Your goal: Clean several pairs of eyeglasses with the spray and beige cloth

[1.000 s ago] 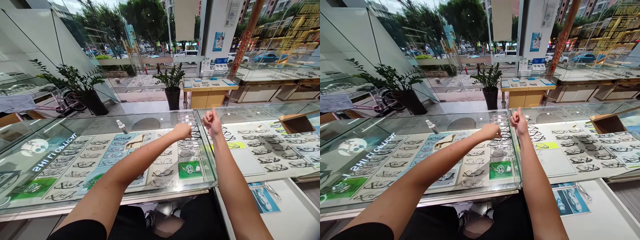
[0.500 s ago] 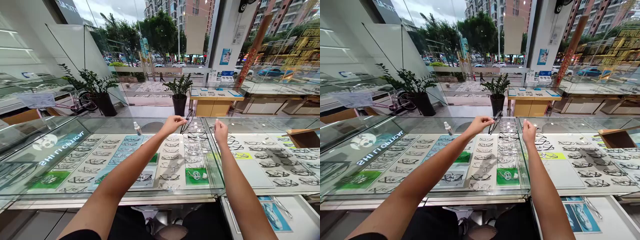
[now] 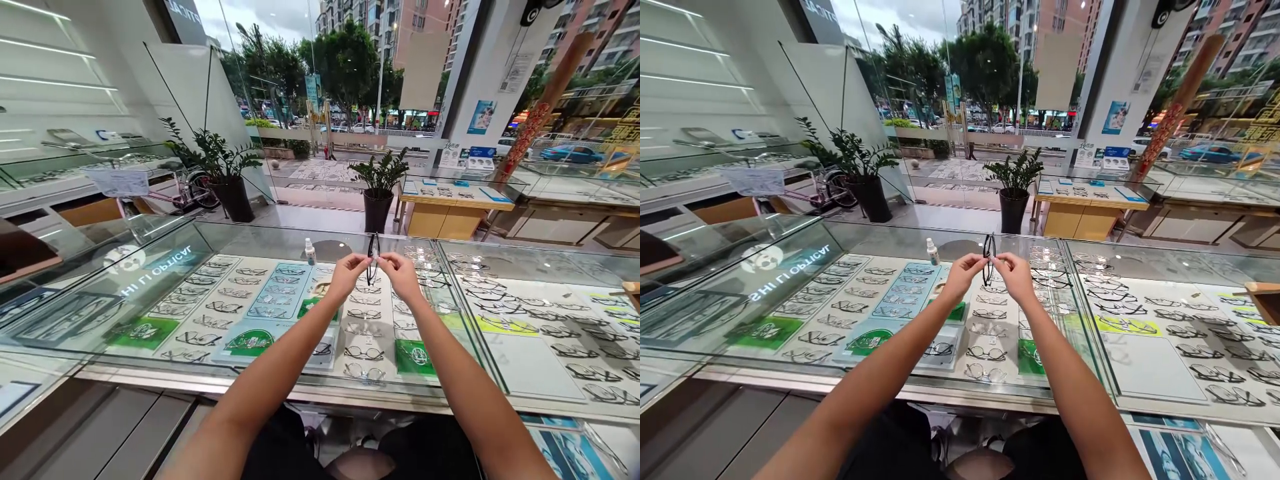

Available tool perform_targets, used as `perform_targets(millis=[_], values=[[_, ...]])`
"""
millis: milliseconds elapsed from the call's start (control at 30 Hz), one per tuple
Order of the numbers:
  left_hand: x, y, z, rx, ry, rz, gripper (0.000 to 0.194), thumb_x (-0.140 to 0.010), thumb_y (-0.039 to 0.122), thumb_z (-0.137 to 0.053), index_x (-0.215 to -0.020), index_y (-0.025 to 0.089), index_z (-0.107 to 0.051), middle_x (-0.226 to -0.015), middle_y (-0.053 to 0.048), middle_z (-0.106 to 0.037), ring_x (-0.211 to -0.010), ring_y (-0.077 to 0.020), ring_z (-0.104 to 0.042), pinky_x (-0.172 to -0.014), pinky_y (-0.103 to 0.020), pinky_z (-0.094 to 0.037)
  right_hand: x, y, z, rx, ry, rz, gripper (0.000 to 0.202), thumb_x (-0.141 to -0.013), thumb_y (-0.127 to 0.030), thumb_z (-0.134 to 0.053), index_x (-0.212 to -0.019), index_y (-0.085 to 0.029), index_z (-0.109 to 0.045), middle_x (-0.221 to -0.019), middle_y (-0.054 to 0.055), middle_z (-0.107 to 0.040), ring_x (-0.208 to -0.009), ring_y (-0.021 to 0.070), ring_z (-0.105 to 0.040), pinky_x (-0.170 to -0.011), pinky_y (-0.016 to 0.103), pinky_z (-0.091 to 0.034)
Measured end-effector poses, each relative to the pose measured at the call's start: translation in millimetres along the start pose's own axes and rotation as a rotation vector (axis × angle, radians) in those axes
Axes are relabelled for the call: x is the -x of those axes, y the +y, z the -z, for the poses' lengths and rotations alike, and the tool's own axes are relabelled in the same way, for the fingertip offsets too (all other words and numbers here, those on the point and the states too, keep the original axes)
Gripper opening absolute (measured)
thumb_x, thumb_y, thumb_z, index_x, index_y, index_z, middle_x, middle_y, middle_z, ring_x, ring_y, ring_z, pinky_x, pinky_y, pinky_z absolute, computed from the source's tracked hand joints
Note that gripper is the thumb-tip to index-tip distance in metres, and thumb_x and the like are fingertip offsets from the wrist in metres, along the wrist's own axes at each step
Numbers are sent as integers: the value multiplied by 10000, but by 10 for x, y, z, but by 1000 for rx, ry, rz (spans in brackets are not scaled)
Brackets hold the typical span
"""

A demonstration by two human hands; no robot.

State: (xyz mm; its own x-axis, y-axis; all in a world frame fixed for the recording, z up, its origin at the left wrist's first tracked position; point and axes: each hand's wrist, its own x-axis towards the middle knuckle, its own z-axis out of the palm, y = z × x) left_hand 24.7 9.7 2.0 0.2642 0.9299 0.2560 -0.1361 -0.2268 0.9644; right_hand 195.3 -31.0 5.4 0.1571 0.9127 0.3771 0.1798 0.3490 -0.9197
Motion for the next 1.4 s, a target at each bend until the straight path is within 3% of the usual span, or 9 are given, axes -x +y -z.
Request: perform_targets(millis=[333,567,700,867,1033,1133,1267,1333,1400], values=[[60,-93,-17,109,-100,68,495,-700,589,-941,-914,183,-757,-951,-45,-756,-912,-171,-660,-864,-317,-525,122,85,158,1,-30,-40,421,-897,-618,-782,-928,-199,-749,-582,-78,-357,-560,124,-285,-557,311,-210],[19,-104,42,161,-47,129,488,-707,585,-947,-954,198,-778,-997,-67,-789,-884,-183,-685,-827,-340,-569,116,47,157,-10,24,-87,430,-844,-619,-800,-823,-202,-696,-584,-82,-333,-561,112,-244,-559,306,-179],[-37,-88,121,217,8,135,508,-705,599,-944,-951,202,-744,-1147,-102,-797,-1092,-252,-717,-858,-369,-607,81,61,197,-31,81,-144,399,-793,-571,-797,-734,-201,-658,-580,-79,-345,-567,104,-214,-568,305,-157],[-118,-95,220,310,87,105,526,-726,607,-929,-994,217,-699,-1315,-109,-756,-1318,-301,-663,-861,-380,-640,56,53,190,-56,155,-241,374,-724,-512,-777,-835,-156,-767,-570,-61,-430,-571,112,-266,-570,305,-170],[-153,-128,236,343,146,44,532,-717,606,-935,-988,215,-695,-1285,-102,-765,-1273,-283,-686,-887,-403,-654,80,95,94,-172,178,-358,461,-663,-540,-808,-913,-153,-779,-546,-97,-355,-547,108,-227,-555,301,-147],[-157,-141,230,317,165,5,527,-707,598,-945,-981,207,-719,-1217,-103,-786,-1187,-263,-714,-905,-421,-656,110,108,72,-162,165,-406,447,-681,-579,-805,-860,-173,-757,-537,-99,-328,-535,111,-218,-548,300,-150],[-167,-173,241,253,204,-59,518,-717,606,-934,-992,206,-754,-1178,-103,-791,-1061,-232,-733,-917,-431,-645,197,15,52,26,179,-276,474,-841,-638,-706,-771,-171,-745,-549,-72,-310,-550,124,-223,-557,316,-159],[-165,-189,243,206,223,-95,480,-747,592,-918,-994,208,-770,-1189,-109,-786,-1063,-239,-732,-916,-428,-635,263,-62,11,63,115,-147,468,-922,-597,-651,-931,-155,-803,-591,-55,-362,-575,138,-276,-566,318,-206],[-149,-195,229,150,235,-139,425,-762,557,-917,-969,210,-786,-1185,-113,-782,-1118,-259,-724,-939,-425,-619,331,-124,-51,58,5,-51,478,-971,-526,-618,-1212,-156,-799,-645,-49,-403,-607,150,-322,-587,315,-254]])
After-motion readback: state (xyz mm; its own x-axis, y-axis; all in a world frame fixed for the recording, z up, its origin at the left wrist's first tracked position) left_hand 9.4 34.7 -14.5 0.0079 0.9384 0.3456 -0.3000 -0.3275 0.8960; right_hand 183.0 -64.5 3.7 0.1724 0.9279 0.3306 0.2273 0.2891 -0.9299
